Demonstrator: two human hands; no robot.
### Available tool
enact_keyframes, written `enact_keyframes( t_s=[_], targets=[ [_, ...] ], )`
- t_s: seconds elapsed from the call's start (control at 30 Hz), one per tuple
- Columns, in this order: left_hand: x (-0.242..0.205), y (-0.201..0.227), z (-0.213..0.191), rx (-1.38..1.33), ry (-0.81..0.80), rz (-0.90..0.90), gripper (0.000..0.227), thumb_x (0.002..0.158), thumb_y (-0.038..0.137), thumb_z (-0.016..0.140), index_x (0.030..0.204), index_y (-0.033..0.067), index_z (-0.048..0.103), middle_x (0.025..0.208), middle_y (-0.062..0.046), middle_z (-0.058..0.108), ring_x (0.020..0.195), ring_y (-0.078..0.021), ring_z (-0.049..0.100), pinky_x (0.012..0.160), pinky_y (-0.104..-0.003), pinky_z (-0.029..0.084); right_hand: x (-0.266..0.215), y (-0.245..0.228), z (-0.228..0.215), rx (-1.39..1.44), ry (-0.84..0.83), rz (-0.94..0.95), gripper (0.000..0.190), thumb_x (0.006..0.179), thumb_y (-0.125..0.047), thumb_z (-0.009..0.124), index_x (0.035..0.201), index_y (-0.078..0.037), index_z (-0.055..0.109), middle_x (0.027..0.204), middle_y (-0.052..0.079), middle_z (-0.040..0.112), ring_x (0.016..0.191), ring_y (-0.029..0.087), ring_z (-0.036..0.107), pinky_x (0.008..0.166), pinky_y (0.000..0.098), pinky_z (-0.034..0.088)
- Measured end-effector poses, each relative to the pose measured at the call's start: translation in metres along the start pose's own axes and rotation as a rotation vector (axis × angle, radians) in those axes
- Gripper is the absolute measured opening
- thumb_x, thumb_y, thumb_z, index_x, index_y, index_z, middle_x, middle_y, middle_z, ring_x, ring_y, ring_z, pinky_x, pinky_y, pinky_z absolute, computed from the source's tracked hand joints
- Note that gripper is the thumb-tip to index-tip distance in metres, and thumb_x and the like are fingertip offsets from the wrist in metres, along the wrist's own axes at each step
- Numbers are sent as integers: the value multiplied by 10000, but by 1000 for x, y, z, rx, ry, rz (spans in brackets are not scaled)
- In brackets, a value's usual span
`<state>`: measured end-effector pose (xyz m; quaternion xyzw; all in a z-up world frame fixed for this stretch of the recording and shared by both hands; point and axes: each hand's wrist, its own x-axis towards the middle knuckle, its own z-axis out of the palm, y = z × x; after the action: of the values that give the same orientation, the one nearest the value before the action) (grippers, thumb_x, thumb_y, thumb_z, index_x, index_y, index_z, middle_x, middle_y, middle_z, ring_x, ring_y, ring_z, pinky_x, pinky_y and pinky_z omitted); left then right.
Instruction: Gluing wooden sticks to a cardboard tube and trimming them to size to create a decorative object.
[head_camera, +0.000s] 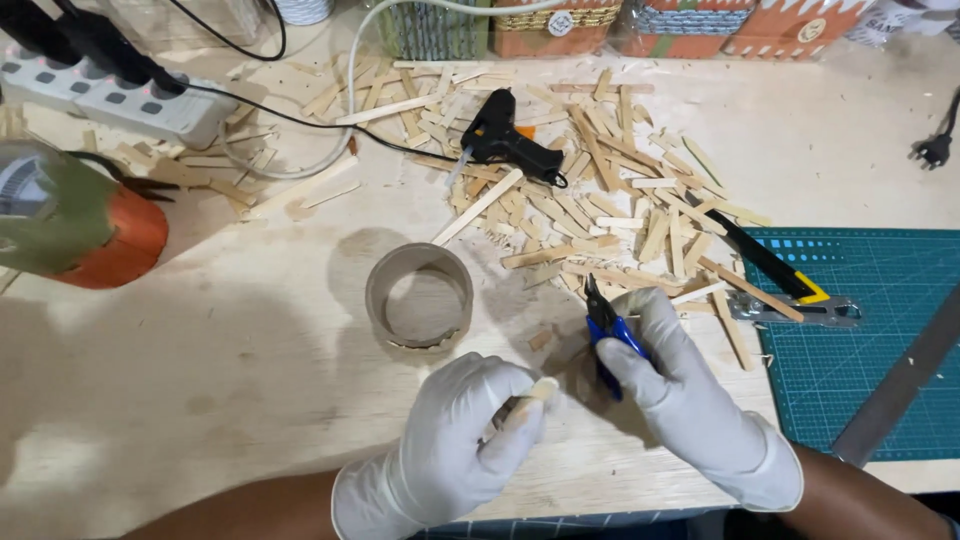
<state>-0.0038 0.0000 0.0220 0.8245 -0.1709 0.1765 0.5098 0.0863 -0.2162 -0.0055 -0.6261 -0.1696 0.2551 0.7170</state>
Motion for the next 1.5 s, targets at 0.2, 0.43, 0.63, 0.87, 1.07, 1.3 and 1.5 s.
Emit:
enact_keyframes(
  t_s=[0.2,0.43,0.63,0.87,1.07,1.3,1.5],
  targets=[
    [-8,-15,7,-43,-43,-230,250,1004,228,537,1216,121,614,822,-48,698,634,-199,634,665,-314,517,-4,-26,-16,-682,-98,43,241,1014,-362,492,1066,-128,510,910,41,632,806,175,580,784,323,494],
    [-8,-14,0,-44,-7,-166,185,1041,157,484,1183,76,570,647,28,485,559,-161,482,597,-311,456,-9,-5,-17,-706,-106,93,209,989,-334,573,1033,-137,522,845,20,571,738,172,471,712,314,455],
    [-6,-14,-2,-43,17,-264,194,1038,231,522,1161,111,611,839,-25,705,694,-168,670,694,-300,518,-11,-18,-4,-549,-130,97,332,968,-327,561,1203,-94,557,910,63,762,874,173,734,846,316,575],
    [-9,-19,4,-50,69,-193,174,1046,216,537,1152,99,610,833,-51,685,685,-184,653,698,-305,521,-13,-9,-3,-577,-218,17,431,1000,-355,518,1256,-32,644,831,11,669,740,149,621,710,288,557],
    [-8,-15,0,-95,73,-231,184,1033,212,560,1151,93,635,869,-34,710,730,-143,670,736,-282,543,-11,-13,0,-638,-241,-23,496,1007,-363,485,1356,-32,603,854,14,660,769,155,649,738,297,573],
    [-6,-22,6,-91,63,-375,100,986,218,621,1001,147,690,688,31,573,606,-106,498,635,-246,472,21,-3,-4,-1285,-20,-369,374,944,-326,613,1248,-109,600,1078,123,676,936,332,641,827,418,494],
    [-14,-28,17,-114,-42,-251,119,962,142,641,1066,117,694,635,17,552,506,-99,431,524,-244,448,36,11,9,-1707,144,-548,481,944,-465,627,1239,-86,593,1009,122,599,833,323,567,747,432,442]
  ],
)
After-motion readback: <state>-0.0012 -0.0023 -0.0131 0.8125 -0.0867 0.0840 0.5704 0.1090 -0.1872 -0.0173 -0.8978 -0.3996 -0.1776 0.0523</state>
